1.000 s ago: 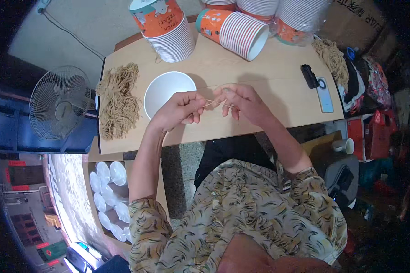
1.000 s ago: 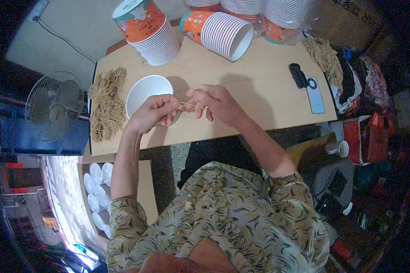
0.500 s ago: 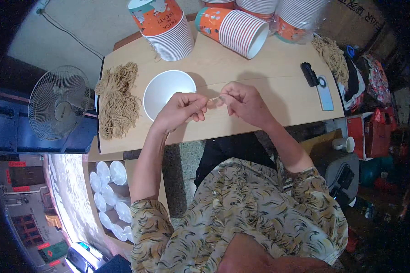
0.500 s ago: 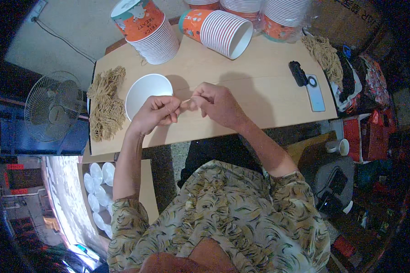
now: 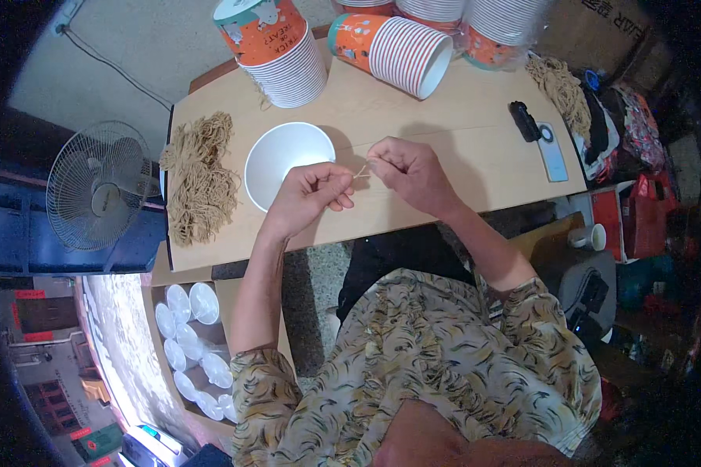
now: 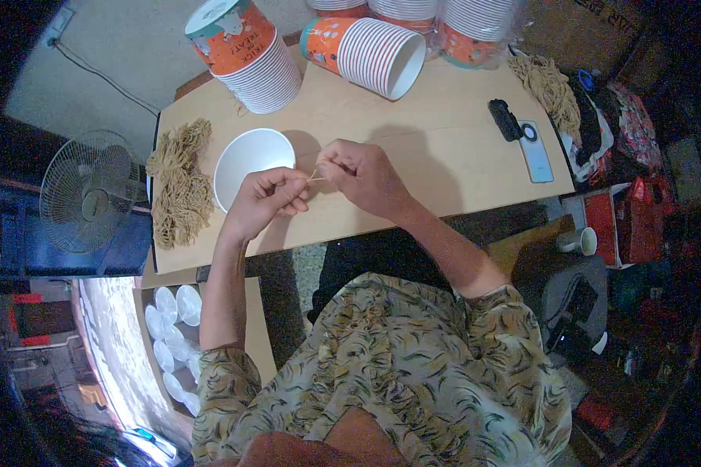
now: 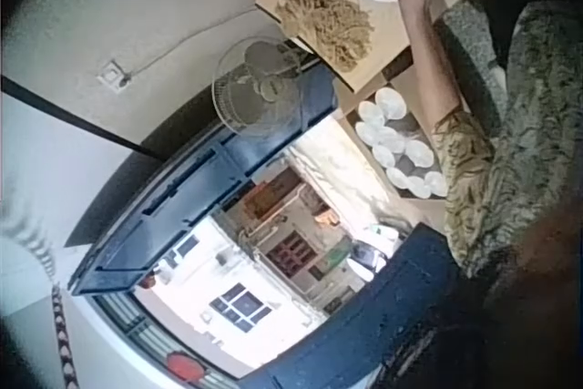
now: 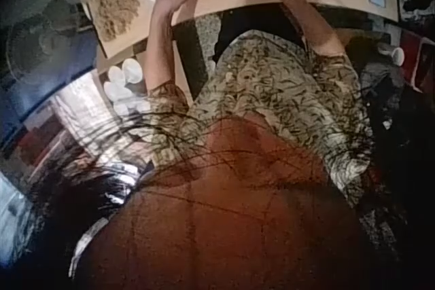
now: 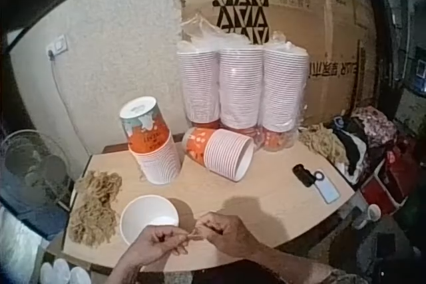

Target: Threading and knotting rope handles onto printed paper buckets for assembly.

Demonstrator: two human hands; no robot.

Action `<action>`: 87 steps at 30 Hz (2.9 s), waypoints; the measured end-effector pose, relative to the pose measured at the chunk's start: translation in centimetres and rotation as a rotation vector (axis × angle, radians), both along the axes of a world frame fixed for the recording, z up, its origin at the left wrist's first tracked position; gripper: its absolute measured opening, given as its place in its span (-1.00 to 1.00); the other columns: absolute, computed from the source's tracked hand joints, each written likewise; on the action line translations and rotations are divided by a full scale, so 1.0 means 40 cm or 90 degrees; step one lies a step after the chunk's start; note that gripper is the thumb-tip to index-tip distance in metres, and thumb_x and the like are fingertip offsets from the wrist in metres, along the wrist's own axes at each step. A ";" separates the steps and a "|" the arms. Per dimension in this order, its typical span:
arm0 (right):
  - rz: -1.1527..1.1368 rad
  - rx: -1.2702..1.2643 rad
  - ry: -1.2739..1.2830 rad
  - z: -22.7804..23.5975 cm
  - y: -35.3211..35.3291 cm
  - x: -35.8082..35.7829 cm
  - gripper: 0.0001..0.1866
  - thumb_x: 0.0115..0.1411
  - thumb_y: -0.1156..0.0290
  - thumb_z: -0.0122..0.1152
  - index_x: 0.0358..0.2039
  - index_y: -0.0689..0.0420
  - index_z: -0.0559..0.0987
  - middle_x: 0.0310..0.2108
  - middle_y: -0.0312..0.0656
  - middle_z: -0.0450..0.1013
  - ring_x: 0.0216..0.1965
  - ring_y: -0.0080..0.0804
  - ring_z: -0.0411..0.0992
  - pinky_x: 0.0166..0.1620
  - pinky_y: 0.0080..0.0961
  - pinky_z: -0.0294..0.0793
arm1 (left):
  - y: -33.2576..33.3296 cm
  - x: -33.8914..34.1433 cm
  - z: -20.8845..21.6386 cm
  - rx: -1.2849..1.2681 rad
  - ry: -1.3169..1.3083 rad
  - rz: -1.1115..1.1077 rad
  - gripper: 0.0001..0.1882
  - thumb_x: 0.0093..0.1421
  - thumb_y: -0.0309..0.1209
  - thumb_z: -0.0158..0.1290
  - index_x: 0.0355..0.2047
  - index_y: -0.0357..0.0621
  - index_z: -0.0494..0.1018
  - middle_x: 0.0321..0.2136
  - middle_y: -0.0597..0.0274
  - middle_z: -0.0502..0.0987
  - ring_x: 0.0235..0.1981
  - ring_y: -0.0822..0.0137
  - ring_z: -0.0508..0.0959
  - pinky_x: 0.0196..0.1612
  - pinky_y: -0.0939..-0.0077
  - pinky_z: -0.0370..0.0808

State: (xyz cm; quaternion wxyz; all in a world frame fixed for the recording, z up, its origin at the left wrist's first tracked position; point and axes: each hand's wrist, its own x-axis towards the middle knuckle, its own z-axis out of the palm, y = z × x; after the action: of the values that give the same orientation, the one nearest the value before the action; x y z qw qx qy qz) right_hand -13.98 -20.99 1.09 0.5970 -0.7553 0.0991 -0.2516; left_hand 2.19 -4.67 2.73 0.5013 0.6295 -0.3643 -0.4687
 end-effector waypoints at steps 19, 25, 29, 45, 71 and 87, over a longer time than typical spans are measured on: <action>0.084 0.296 0.116 0.025 0.026 0.045 -0.87 0.34 0.37 0.13 -0.29 0.14 0.54 -0.62 -0.48 0.30 -0.68 -0.80 0.12 -0.62 -0.74 0.08 | 0.039 -0.050 -0.014 -0.133 -0.238 0.104 -0.86 0.27 -0.55 0.14 -0.17 -0.33 0.60 -0.39 0.24 0.61 -0.38 0.54 0.61 -0.39 0.70 0.52; 0.137 0.567 0.091 -0.009 0.054 0.068 -0.85 0.31 0.36 0.18 -0.33 0.18 0.51 -0.64 -0.46 0.25 -0.73 -0.77 0.04 -0.66 -0.72 0.01 | 0.041 -0.064 -0.037 -0.286 -0.501 0.193 -0.85 0.17 -0.57 0.22 -0.22 -0.28 0.63 -0.40 0.14 0.64 -0.40 0.48 0.60 -0.36 0.59 0.52; 0.145 0.598 0.091 -0.020 0.071 0.075 -0.83 0.28 0.36 0.21 -0.33 0.22 0.50 -0.62 -0.40 0.30 -0.75 -0.74 0.06 -0.68 -0.69 0.03 | 0.046 -0.093 -0.038 -0.237 -0.388 0.287 -0.85 0.18 -0.54 0.23 -0.22 -0.26 0.63 -0.39 0.18 0.66 -0.43 0.49 0.60 -0.34 0.62 0.54; 0.102 0.424 0.121 0.012 0.065 0.060 -0.84 0.32 0.32 0.15 -0.19 0.11 0.57 -0.61 -0.50 0.26 -0.66 -0.80 0.10 -0.61 -0.74 0.04 | 0.074 -0.032 -0.042 -0.135 0.007 0.213 -0.86 0.27 -0.48 0.18 -0.21 -0.30 0.57 -0.43 0.24 0.65 -0.44 0.59 0.57 -0.41 0.70 0.48; 0.034 -0.010 0.083 -0.054 0.064 0.043 -0.95 0.18 0.54 0.30 -0.33 0.22 0.64 -0.49 -0.43 0.42 -0.53 -0.78 0.24 -0.47 -0.69 0.22 | 0.045 -0.032 -0.018 -0.058 0.085 0.207 -0.87 0.22 -0.56 0.20 -0.24 -0.36 0.55 -0.39 0.14 0.65 -0.37 0.43 0.66 -0.26 0.65 0.62; 0.092 0.279 0.114 -0.055 0.061 0.045 -0.87 0.21 0.42 0.29 -0.32 0.22 0.63 -0.50 -0.39 0.50 -0.58 -0.78 0.27 -0.53 -0.71 0.23 | 0.035 -0.064 -0.014 -0.079 0.054 0.238 -0.89 0.21 -0.60 0.18 -0.25 -0.41 0.55 -0.39 0.10 0.65 -0.35 0.43 0.66 -0.23 0.64 0.63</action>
State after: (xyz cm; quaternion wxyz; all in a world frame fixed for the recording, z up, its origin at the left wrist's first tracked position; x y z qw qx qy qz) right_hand -12.17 -18.57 -1.11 0.7520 -0.6319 0.1497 -0.1131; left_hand -0.37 -3.27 2.18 0.6326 0.6336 -0.2478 -0.3701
